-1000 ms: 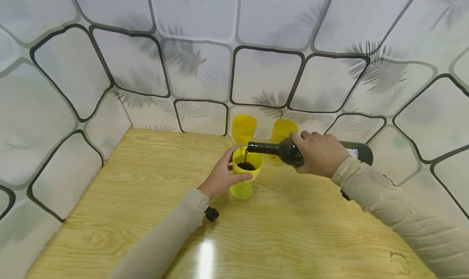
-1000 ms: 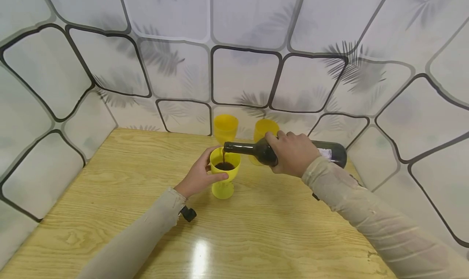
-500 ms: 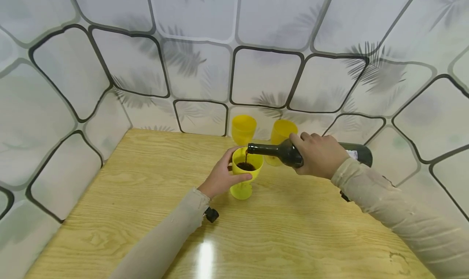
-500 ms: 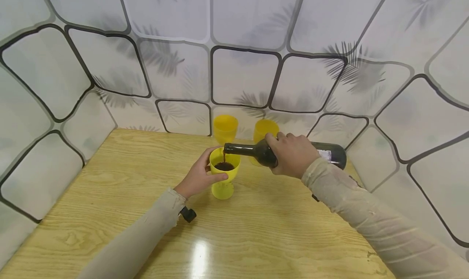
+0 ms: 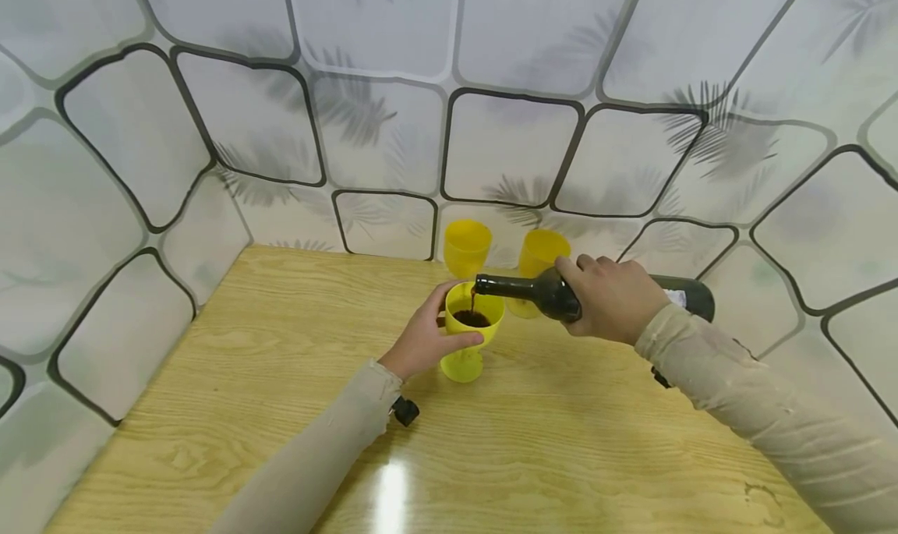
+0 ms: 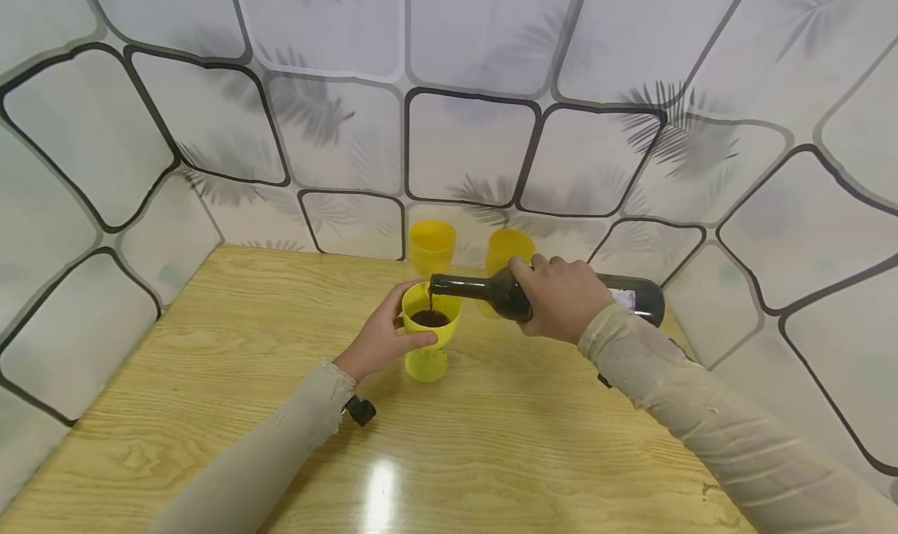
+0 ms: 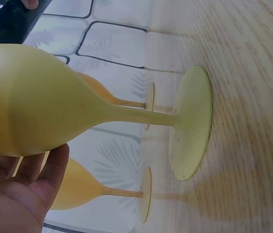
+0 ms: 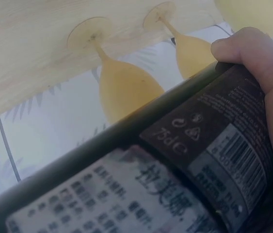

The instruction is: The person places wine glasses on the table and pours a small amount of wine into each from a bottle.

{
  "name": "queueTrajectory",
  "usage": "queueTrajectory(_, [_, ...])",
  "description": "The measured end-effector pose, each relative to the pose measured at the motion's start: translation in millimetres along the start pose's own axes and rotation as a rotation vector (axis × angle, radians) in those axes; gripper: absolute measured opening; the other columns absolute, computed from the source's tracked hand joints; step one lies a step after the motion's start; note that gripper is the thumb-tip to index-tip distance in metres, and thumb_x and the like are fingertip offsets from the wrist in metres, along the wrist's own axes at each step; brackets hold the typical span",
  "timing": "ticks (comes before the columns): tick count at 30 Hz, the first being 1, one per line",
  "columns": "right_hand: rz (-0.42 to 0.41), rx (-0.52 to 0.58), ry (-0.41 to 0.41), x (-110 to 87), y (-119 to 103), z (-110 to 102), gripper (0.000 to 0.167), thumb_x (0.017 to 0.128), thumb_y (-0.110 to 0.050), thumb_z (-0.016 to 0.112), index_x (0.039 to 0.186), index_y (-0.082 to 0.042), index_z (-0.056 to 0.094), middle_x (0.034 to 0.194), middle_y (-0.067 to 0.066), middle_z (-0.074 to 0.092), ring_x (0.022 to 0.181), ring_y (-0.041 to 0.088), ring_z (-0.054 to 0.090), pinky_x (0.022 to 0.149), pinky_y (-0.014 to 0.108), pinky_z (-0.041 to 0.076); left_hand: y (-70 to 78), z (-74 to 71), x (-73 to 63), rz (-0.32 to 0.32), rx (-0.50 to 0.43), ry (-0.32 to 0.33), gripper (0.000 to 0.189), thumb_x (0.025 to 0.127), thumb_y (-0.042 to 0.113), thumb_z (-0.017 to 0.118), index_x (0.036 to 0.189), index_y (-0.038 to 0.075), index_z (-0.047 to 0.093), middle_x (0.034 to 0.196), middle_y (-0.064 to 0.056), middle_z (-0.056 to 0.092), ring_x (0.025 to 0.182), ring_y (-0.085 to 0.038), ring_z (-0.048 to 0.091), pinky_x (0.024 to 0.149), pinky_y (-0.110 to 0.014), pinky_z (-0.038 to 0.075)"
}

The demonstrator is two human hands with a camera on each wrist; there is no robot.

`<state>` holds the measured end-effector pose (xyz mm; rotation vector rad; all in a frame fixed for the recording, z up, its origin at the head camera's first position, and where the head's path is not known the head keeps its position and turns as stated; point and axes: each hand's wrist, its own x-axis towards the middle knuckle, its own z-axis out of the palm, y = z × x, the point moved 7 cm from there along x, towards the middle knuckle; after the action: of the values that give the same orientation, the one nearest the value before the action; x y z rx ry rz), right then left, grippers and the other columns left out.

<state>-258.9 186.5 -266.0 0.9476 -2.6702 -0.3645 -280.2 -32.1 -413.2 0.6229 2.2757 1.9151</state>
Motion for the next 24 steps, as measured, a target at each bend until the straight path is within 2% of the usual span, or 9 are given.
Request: queueTrajectory(24, [0.007,0.003,-0.007,-0.6,1.3,-0.4,0.069,0.065,-0.043,0.09,0.112,-0.007,0.055,0.077,0.009,0.058,0.054,0.022,0.055,0.041,0.042,0.051,0.2,-0.3,0.0,-0.001,0.001,-0.002,0.085,0.085,0.037,0.088,0.154,0.035,0.038,0.143,0.006,0.052,0.128,-0.019,0.053,0.108,-0.047,0.047])
